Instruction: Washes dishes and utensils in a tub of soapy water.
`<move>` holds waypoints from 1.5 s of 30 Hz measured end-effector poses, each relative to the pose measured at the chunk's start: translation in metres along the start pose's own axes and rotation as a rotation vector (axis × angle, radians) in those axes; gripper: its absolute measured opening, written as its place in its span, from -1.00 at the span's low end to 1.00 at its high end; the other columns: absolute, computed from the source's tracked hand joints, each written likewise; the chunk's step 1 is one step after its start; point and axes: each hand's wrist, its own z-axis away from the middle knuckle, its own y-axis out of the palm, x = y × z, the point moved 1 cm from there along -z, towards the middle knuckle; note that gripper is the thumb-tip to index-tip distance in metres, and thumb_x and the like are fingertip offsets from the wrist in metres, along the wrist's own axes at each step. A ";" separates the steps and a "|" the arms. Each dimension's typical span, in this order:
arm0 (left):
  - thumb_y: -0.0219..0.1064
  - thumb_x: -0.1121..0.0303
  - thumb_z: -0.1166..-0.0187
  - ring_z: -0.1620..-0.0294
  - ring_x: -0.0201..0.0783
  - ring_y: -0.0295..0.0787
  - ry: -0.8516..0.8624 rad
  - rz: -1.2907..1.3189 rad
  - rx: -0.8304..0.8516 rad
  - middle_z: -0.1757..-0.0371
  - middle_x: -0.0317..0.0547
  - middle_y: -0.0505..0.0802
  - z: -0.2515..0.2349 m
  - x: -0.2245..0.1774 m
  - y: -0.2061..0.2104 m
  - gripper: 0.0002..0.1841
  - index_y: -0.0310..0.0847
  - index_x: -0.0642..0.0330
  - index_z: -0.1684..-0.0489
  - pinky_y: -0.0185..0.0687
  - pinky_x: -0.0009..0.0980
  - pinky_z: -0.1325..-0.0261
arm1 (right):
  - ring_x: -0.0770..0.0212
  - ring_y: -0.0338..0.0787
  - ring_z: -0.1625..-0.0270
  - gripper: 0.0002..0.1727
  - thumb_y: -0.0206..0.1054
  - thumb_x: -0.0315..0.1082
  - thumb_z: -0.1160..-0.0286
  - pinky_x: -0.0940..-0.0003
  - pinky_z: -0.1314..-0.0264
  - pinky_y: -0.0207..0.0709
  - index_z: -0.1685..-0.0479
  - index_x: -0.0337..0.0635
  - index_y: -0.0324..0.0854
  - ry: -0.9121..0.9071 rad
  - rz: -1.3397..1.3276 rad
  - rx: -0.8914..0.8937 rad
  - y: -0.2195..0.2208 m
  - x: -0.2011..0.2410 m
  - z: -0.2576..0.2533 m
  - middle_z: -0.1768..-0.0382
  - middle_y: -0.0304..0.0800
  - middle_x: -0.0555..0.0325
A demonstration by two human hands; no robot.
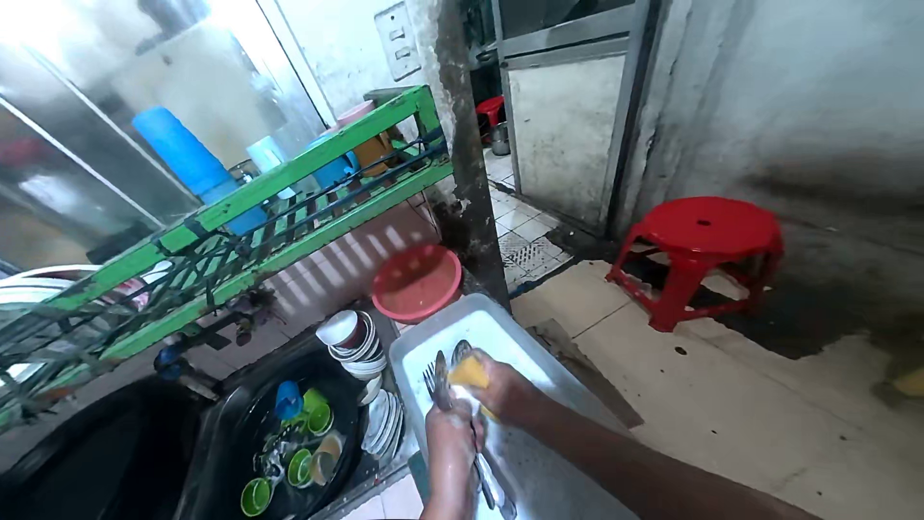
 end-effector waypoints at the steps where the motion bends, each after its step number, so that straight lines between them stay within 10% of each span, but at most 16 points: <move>1: 0.12 0.52 -0.78 0.81 -0.43 0.44 -0.007 -0.005 -0.002 0.70 -0.18 0.57 0.001 0.003 -0.001 -0.88 0.49 0.39 0.15 0.38 -0.57 0.75 | -0.27 0.67 -0.42 -0.31 0.30 -0.17 -0.69 -0.19 -0.52 0.45 -0.75 -0.20 0.21 0.019 0.047 0.042 -0.004 0.002 -0.001 -0.34 0.66 -0.37; 7: 0.04 0.51 -0.82 0.83 -0.47 0.41 -0.066 0.107 0.087 0.67 -0.21 0.56 0.010 0.008 -0.003 -0.86 0.51 0.38 0.06 0.37 -0.61 0.79 | -0.25 0.69 -0.36 -0.21 0.35 -0.03 -0.67 -0.20 -0.45 0.50 -0.77 -0.24 0.16 0.076 -0.340 -0.268 -0.029 -0.012 -0.025 -0.36 0.64 -0.37; 9: 0.06 0.50 -0.81 0.81 -0.46 0.45 -0.061 0.156 0.121 0.66 -0.20 0.60 0.014 0.006 -0.005 -0.85 0.53 0.38 0.06 0.40 -0.60 0.76 | -0.15 0.69 -0.35 -0.14 0.35 0.05 -0.64 -0.12 -0.43 0.52 -0.80 -0.18 0.07 0.109 -0.479 -0.162 -0.027 -0.010 -0.017 -0.38 0.61 -0.31; 12: 0.06 0.45 -0.82 0.77 -0.43 0.51 -0.082 0.197 0.218 0.61 -0.16 0.66 0.017 0.005 -0.005 -0.83 0.53 0.34 0.06 0.48 -0.57 0.72 | 0.05 0.75 -0.16 -0.41 0.40 -0.14 -0.61 0.06 -0.32 0.58 -0.52 -0.26 0.44 0.090 -0.383 -0.011 -0.020 -0.008 -0.013 -0.16 0.73 -0.17; 19: -0.04 0.31 -0.91 0.82 -0.49 0.42 -0.101 0.214 0.172 0.67 -0.24 0.56 0.006 0.012 0.000 -0.68 0.51 0.34 0.18 0.39 -0.63 0.77 | 0.12 0.80 0.22 -0.48 0.34 -0.15 -0.67 0.11 0.17 0.73 -0.53 -0.09 0.36 0.103 -1.100 -0.489 -0.022 -0.004 -0.012 0.10 0.76 -0.03; 25: -0.12 0.18 -0.94 0.77 -0.40 0.53 -0.083 0.139 0.171 0.55 -0.11 0.72 -0.002 0.006 -0.007 -0.55 0.59 0.38 0.00 0.45 -0.56 0.73 | 0.04 0.78 -0.02 -0.46 0.33 -0.12 -0.69 0.06 -0.16 0.65 -0.46 -0.34 0.45 0.179 -0.630 -0.219 -0.005 -0.016 -0.007 -0.04 0.75 -0.18; 29: -0.14 0.31 -0.91 0.06 -0.12 0.86 0.033 0.354 0.217 -0.05 0.10 0.87 -0.013 0.004 -0.021 -0.58 0.64 0.41 -0.17 0.80 -0.22 0.00 | 0.19 0.74 -0.01 -0.49 0.16 0.02 -0.78 0.16 -0.18 0.61 -0.28 -0.31 0.58 0.147 -0.393 0.123 -0.026 -0.029 -0.006 0.00 0.75 -0.05; 32: -0.09 0.35 -0.83 -0.09 -0.10 0.83 0.021 0.453 0.401 -0.04 0.09 0.87 -0.017 0.006 -0.020 -0.61 0.67 0.38 -0.11 0.76 -0.19 -0.19 | 0.01 0.70 -0.19 -0.44 0.08 -0.03 -0.80 -0.03 -0.36 0.51 -0.37 -0.40 0.52 -0.023 -0.133 0.448 -0.010 -0.021 0.010 -0.16 0.70 -0.25; 36: -0.13 0.35 -0.89 0.46 -0.19 0.76 -0.043 0.599 0.250 0.45 -0.12 0.73 -0.029 -0.001 -0.027 -0.69 0.54 0.30 -0.02 0.83 -0.23 0.24 | -0.26 0.65 -0.28 -0.40 0.31 -0.11 -0.69 -0.27 -0.35 0.44 -0.50 -0.41 0.40 -0.005 0.210 0.659 0.000 -0.036 0.010 -0.26 0.61 -0.44; 40: -0.08 0.27 -0.91 0.71 -0.35 0.52 -0.146 0.440 0.080 0.50 -0.17 0.62 -0.035 -0.013 -0.033 -0.68 0.52 0.31 -0.14 0.60 -0.45 0.65 | -0.37 0.50 -0.55 -0.36 0.47 -0.26 -0.49 -0.31 -0.57 0.34 -0.52 -0.37 0.44 -0.020 0.521 0.417 -0.010 -0.059 0.008 -0.46 0.53 -0.40; 45: -0.13 0.18 -0.93 0.75 -0.38 0.48 -0.335 0.188 0.280 0.48 -0.14 0.68 -0.023 -0.001 -0.022 -0.62 0.52 0.25 0.12 0.48 -0.52 0.71 | 0.14 0.78 -0.07 -0.42 0.48 -0.38 -0.47 0.20 -0.21 0.66 -0.47 -0.33 0.42 0.009 -0.356 0.139 -0.027 -0.029 0.002 -0.10 0.73 -0.12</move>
